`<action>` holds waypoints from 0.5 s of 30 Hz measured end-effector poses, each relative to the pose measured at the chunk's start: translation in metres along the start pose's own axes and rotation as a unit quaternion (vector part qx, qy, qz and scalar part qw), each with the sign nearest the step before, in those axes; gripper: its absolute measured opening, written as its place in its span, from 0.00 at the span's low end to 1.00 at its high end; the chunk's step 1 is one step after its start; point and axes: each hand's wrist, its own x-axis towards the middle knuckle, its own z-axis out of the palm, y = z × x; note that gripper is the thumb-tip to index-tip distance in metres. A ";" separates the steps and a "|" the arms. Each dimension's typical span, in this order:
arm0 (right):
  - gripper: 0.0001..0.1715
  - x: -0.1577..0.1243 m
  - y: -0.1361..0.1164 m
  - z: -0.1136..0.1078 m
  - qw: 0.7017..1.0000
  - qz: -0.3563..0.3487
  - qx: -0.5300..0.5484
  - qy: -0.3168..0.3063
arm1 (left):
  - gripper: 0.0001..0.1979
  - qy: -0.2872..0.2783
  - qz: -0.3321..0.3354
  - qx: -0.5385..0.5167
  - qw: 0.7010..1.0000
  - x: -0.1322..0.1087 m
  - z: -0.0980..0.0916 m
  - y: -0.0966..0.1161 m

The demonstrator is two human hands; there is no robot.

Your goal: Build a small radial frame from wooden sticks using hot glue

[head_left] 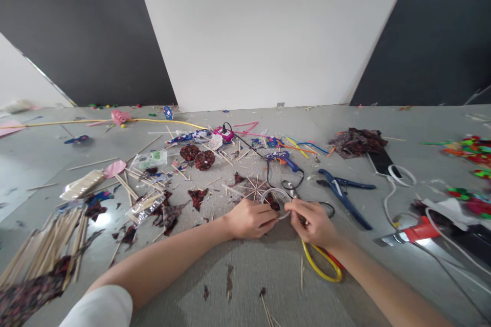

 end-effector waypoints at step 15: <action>0.08 0.002 -0.001 0.003 1.000 0.017 0.011 0.001 | 0.12 0.014 -0.042 -0.021 0.999 0.005 -0.006 0.000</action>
